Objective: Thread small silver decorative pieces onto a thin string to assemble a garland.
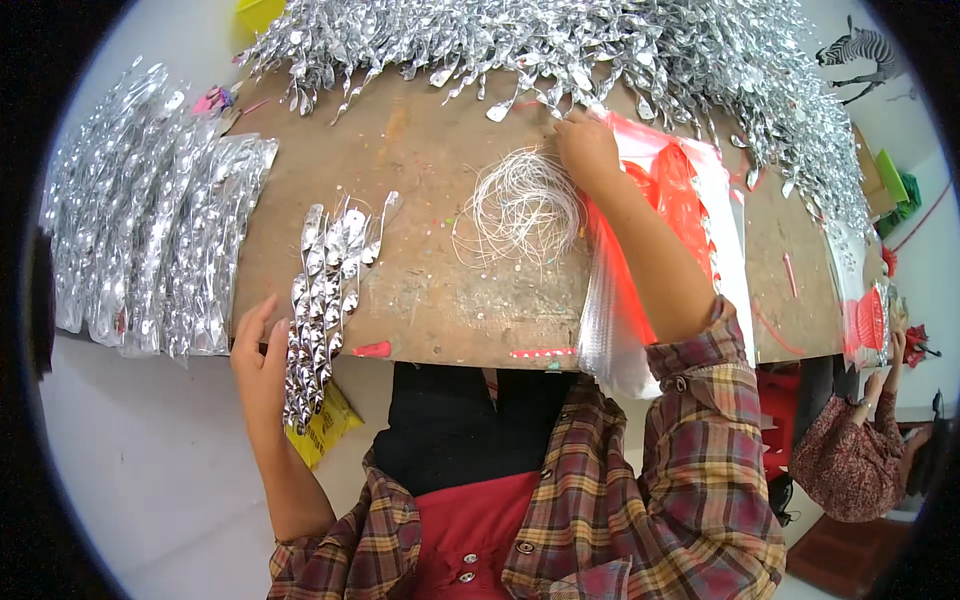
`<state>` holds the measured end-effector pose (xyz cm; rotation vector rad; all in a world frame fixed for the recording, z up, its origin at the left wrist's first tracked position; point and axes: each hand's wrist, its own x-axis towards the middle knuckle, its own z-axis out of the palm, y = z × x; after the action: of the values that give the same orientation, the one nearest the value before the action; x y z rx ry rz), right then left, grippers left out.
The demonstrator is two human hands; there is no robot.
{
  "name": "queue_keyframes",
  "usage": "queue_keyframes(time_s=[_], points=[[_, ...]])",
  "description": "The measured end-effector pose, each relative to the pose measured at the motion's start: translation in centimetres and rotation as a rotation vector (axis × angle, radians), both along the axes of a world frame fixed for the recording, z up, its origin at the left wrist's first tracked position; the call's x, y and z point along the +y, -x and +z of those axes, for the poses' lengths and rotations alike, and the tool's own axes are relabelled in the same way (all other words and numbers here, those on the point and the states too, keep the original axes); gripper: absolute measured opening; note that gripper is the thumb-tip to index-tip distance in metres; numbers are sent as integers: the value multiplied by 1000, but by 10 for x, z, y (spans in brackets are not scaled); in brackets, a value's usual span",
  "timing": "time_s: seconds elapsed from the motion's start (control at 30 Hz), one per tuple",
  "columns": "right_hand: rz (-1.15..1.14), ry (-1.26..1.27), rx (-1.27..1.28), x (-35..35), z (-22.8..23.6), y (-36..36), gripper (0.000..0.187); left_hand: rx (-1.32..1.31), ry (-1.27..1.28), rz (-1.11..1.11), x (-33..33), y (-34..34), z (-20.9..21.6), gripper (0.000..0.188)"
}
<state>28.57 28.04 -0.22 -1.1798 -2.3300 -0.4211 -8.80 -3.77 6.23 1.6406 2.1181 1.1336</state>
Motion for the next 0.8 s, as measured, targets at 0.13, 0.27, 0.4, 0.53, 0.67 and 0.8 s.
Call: queue_keyframes(time_s=[0.13, 0.27, 0.4, 0.53, 0.67, 0.8], points=[[-128, 551, 498, -68, 45, 20, 23, 149, -134, 35, -10, -13, 4, 27], [-35, 632, 932, -154, 73, 1, 23, 56, -237, -117, -3, -51, 15, 25], [-60, 766, 1127, -225, 67, -30, 21, -304, -42, -241, 5, -85, 12, 25], [116, 937, 1362, -277, 48, -43, 18, -992, 191, -265, 20, -98, 7, 41], [125, 1269, 1397, -320, 32, -40, 19, -1364, -24, -279, 24, -106, 4, 46], [159, 1503, 1203, -331, 33, -32, 15, -1321, -141, -247, 20, -107, 5, 39]])
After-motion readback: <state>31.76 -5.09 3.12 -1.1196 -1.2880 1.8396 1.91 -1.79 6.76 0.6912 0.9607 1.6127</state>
